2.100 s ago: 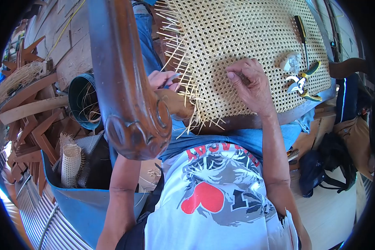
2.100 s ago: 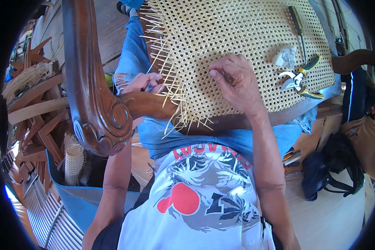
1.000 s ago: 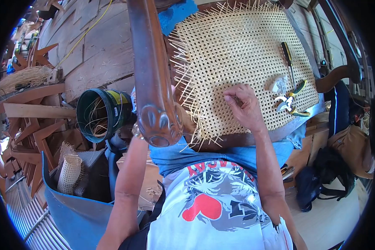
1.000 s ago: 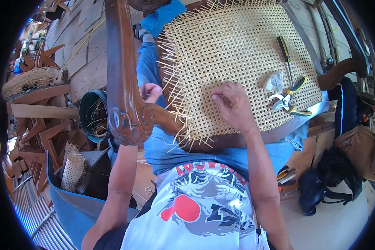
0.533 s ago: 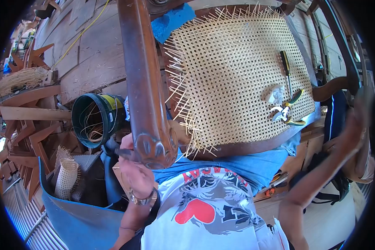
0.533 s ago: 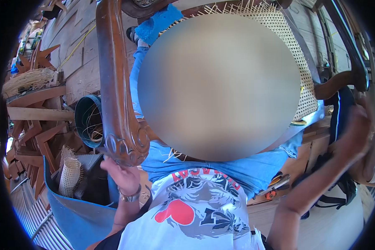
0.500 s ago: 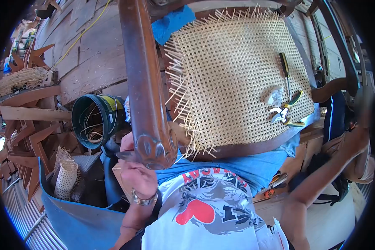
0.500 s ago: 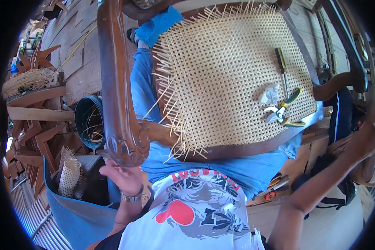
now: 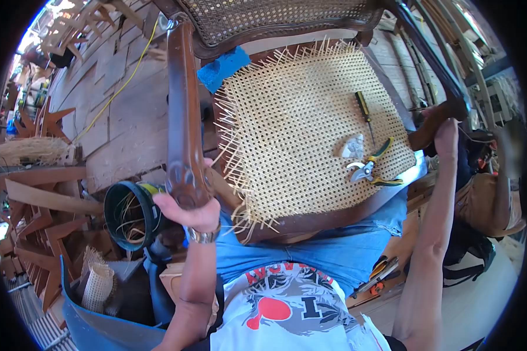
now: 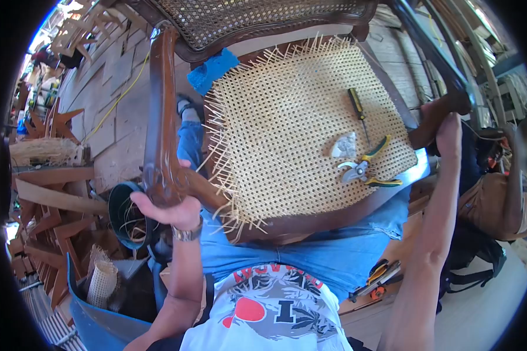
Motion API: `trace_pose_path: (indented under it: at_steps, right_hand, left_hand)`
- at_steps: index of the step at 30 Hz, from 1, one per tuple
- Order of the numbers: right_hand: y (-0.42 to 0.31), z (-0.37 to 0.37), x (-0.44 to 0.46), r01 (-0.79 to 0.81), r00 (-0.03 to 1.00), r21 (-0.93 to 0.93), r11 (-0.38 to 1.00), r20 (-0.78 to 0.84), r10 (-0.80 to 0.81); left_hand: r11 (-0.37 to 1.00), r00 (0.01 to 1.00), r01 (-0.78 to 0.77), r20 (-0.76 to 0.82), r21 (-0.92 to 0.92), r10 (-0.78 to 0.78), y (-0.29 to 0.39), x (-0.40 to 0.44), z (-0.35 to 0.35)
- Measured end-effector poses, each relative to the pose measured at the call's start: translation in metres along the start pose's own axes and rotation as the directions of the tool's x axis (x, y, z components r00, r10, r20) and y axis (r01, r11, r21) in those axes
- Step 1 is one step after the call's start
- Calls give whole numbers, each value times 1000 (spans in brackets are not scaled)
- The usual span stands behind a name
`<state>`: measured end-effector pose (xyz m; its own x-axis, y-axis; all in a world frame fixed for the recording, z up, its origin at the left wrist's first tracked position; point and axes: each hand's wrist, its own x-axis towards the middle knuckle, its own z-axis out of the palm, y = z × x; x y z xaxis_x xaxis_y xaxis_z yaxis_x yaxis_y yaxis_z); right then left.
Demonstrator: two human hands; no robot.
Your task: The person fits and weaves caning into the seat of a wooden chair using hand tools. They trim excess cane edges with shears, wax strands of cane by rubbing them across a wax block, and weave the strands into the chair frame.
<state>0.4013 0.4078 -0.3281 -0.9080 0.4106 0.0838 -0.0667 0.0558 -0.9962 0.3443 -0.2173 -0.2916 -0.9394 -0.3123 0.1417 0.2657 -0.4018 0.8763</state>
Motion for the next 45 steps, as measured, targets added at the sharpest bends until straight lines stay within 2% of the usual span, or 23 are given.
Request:
trace_pose_path:
  at_steps: [1, 3, 5, 9, 10, 13, 17, 18, 21, 23, 26, 29, 30, 31, 32, 34, 36, 37, 38, 39, 41, 43, 45]
  right_hand:
    - [0, 1, 0, -40, 998, -45, 998, -57, 37]
    - [0, 10, 0, -107, 990, 25, 994, -89, 109]
    - [3, 18, -1, -144, 966, 131, 981, -198, 168]
    - [3, 46, -45, -81, 982, 184, 980, -156, 110]
    - [5, 66, -56, -97, 965, 189, 977, -224, 139]
    - [19, 91, -93, -101, 917, 274, 956, -346, 196]
    - [12, 124, -138, -68, 900, 240, 968, -404, 164]
    - [20, 127, -148, -43, 891, 211, 976, -433, 133]
    - [0, 154, -178, -20, 850, 110, 994, -522, 74]
    - [0, 157, -193, -12, 831, 128, 992, -551, 81]
    - [6, 153, -197, -11, 854, 144, 990, -513, 84]
    - [16, 147, -203, -2, 872, 167, 986, -483, 83]
    - [18, 146, -203, 0, 873, 159, 987, -482, 77]
    - [19, 144, -203, 3, 874, 151, 989, -480, 71]
    - [18, 146, -204, -8, 875, 133, 991, -479, 71]
    - [16, 152, -206, -21, 859, 121, 992, -506, 80]
    - [13, 157, -204, -34, 831, 118, 992, -549, 94]
    - [16, 154, -205, -35, 836, 98, 995, -543, 83]
    - [17, 153, -205, -33, 841, 80, 996, -537, 70]
    - [19, 153, -205, -24, 841, 69, 997, -537, 57]
    - [19, 155, -204, 0, 839, 54, 999, -543, 29]
    - [17, 157, -204, 16, 836, 28, 999, -549, 2]
    - [16, 159, -202, 28, 828, -10, 1000, -559, -29]
  left_hand:
    - [1000, 1000, 4, -15, 7, -4, -1, 6, 3]
    - [997, 999, -25, -29, 72, 27, -6, 30, 14]
    - [996, 999, -43, -12, 83, 44, -16, 61, 23]
    - [997, 998, -68, 18, 40, 68, -19, 95, 18]
    - [997, 998, -61, 17, 39, 60, -24, 110, 17]
    - [992, 975, -79, 215, 100, 56, -35, 157, -13]
    - [984, 971, -143, 210, 106, 118, -35, 184, -19]
    - [974, 955, -173, 267, 148, 129, -34, 188, -19]
    - [985, 945, -120, 319, 122, 76, -39, 204, -21]
    - [989, 934, -96, 354, 113, 50, -37, 207, -20]
    - [990, 927, -84, 374, 110, 37, -38, 211, -21]
    - [998, 997, -52, 53, 34, 51, -32, 190, -4]
    - [950, 980, -173, -49, 259, 192, -26, 187, -12]
    - [837, 932, -253, -111, 485, 346, -18, 182, -25]
    - [785, 881, -263, -192, 561, 432, -3, 158, -28]
    - [743, 849, -306, -183, 595, 496, 8, 98, -45]
    - [718, 909, -381, 92, 582, 407, -10, 40, -11]
    - [678, 902, -432, 287, 595, 322, -21, 8, 34]
    - [696, 873, -445, 447, 563, 196, -35, 2, 59]
    - [716, 802, -452, 594, 532, 66, -52, 5, 82]
    - [646, 709, -431, 680, 630, -190, -92, 24, 124]
    - [603, 597, -620, 801, 502, -54, -148, 50, 167]
    - [440, 459, -795, 888, 417, -13, -186, 65, 217]
